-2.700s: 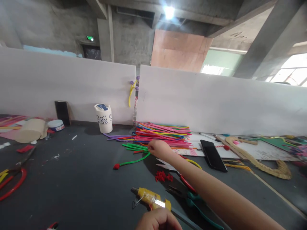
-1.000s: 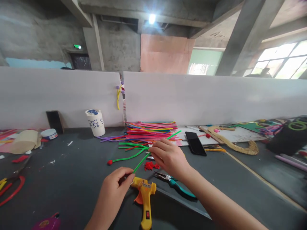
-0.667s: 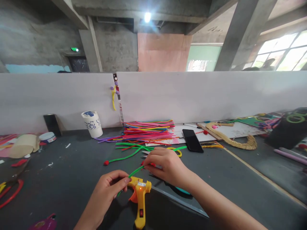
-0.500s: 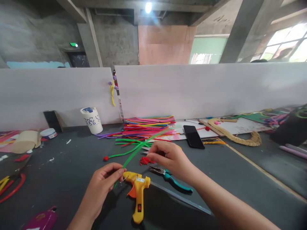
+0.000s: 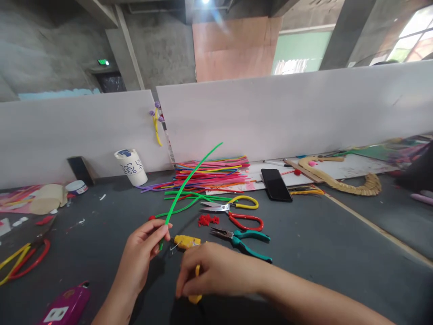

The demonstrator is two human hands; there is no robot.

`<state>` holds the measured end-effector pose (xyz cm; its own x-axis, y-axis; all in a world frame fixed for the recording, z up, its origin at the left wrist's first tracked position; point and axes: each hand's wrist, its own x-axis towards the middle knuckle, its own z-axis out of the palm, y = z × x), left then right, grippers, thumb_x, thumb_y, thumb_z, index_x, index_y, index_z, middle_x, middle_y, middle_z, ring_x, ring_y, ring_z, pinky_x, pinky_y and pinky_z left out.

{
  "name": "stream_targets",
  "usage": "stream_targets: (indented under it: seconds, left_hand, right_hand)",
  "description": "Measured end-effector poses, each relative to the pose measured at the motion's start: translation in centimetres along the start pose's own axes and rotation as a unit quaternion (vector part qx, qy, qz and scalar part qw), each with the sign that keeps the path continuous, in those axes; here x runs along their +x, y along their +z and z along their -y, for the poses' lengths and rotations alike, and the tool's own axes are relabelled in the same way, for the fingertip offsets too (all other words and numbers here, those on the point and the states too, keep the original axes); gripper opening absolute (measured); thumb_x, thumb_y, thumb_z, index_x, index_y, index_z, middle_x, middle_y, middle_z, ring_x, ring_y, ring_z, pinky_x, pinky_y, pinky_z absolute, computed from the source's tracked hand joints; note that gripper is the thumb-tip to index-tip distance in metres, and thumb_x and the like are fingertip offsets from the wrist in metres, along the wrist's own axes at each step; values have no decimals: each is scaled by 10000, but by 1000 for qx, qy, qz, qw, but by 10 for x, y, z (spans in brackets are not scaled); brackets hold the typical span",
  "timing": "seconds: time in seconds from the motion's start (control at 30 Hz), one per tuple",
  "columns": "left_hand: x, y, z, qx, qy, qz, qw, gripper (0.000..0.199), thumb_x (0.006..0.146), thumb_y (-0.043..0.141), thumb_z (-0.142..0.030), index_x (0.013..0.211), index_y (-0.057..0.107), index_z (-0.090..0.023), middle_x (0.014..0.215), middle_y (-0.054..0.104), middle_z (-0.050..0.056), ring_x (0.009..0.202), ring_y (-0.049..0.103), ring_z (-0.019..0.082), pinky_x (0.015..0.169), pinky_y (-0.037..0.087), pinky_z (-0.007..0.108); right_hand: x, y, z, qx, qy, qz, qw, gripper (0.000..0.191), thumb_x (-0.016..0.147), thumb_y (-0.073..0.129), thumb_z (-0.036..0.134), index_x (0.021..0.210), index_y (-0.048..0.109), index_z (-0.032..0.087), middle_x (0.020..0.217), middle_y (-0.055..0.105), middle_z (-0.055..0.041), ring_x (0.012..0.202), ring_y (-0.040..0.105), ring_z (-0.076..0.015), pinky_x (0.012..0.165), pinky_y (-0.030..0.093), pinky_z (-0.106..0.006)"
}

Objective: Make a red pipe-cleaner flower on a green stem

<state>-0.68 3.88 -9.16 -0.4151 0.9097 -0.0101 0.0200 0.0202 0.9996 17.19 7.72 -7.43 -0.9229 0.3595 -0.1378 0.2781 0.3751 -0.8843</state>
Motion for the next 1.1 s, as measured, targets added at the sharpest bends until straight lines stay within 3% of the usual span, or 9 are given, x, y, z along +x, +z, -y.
stream_targets:
  seconds: [0.07, 0.2, 0.27, 0.33, 0.4, 0.53, 0.63, 0.9, 1.1]
  left_hand:
    - [1, 0, 2, 2, -3, 2, 1000, 225, 697, 755, -381, 712, 706, -162, 590, 595, -36, 456, 331, 53, 441, 232, 180]
    - [4, -3, 7, 4, 0, 6, 1000, 261, 669, 762, -413, 715, 708, -162, 578, 588, -39, 446, 329, 51, 431, 229, 177]
    - [5, -4, 8, 4, 6, 6, 1000, 261, 669, 762, -414, 702, 704, -161, 585, 593, -36, 442, 322, 46, 426, 217, 176]
    - [6, -5, 8, 3, 12, 5, 1000, 259, 669, 761, -411, 698, 703, -160, 597, 598, -33, 441, 320, 43, 423, 203, 176]
    - [7, -4, 8, -1, 18, 8, 1000, 258, 668, 758, -409, 704, 703, -160, 605, 600, -31, 439, 320, 41, 421, 194, 176]
    - [7, -3, 9, -1, 22, 18, 1000, 264, 670, 755, -408, 701, 700, -151, 592, 588, -30, 430, 310, 37, 426, 200, 180]
    - [6, -3, 11, 5, 23, 23, 999, 274, 679, 751, -416, 694, 692, -148, 602, 593, -25, 429, 309, 36, 426, 193, 186]
    - [0, 2, 10, 33, 17, 43, 998, 325, 672, 748, -462, 753, 721, -148, 592, 592, -21, 435, 309, 50, 431, 187, 207]
    - [-2, 4, 12, 59, 7, 57, 997, 335, 706, 704, -489, 770, 704, -161, 624, 586, -25, 461, 321, 63, 452, 218, 210]
  right_hand:
    - [0, -5, -5, 19, 49, -18, 998, 128, 877, 616, 166, 934, 717, 113, 741, 681, -8, 679, 651, -104, 635, 504, -156]
    - [0, -7, -8, -31, 101, -76, 992, 358, 967, 477, 366, 842, 685, 102, 633, 632, -3, 522, 596, -102, 487, 472, -178]
    - [-4, -11, -9, -98, 122, -134, 979, 324, 974, 473, 346, 896, 681, 109, 710, 661, -25, 630, 636, -137, 560, 499, -216]
    - [-11, -19, -13, -177, 144, -194, 954, 221, 965, 518, 280, 1075, 640, 134, 940, 685, -54, 854, 657, -184, 738, 533, -302]
    - [-22, -31, -23, -252, 178, -232, 922, 292, 946, 573, 299, 1205, 568, 164, 1178, 616, -83, 1006, 625, -224, 848, 527, -427]
    - [-41, -51, -49, -357, 244, -215, 876, 300, 939, 588, 315, 1200, 574, 167, 1213, 597, -87, 1018, 620, -230, 851, 532, -438]
    - [-47, -54, -60, -406, 256, -194, 856, 302, 940, 586, 315, 1204, 572, 169, 1213, 596, -87, 1016, 621, -229, 847, 534, -436]
    - [-47, -44, -51, -470, 213, -143, 844, 287, 941, 584, 316, 1188, 582, 168, 1212, 598, -87, 1023, 618, -229, 854, 531, -435]
    - [-48, -38, -48, -485, 241, -148, 827, 285, 941, 585, 310, 1186, 582, 164, 1201, 604, -86, 1015, 622, -226, 847, 534, -431]
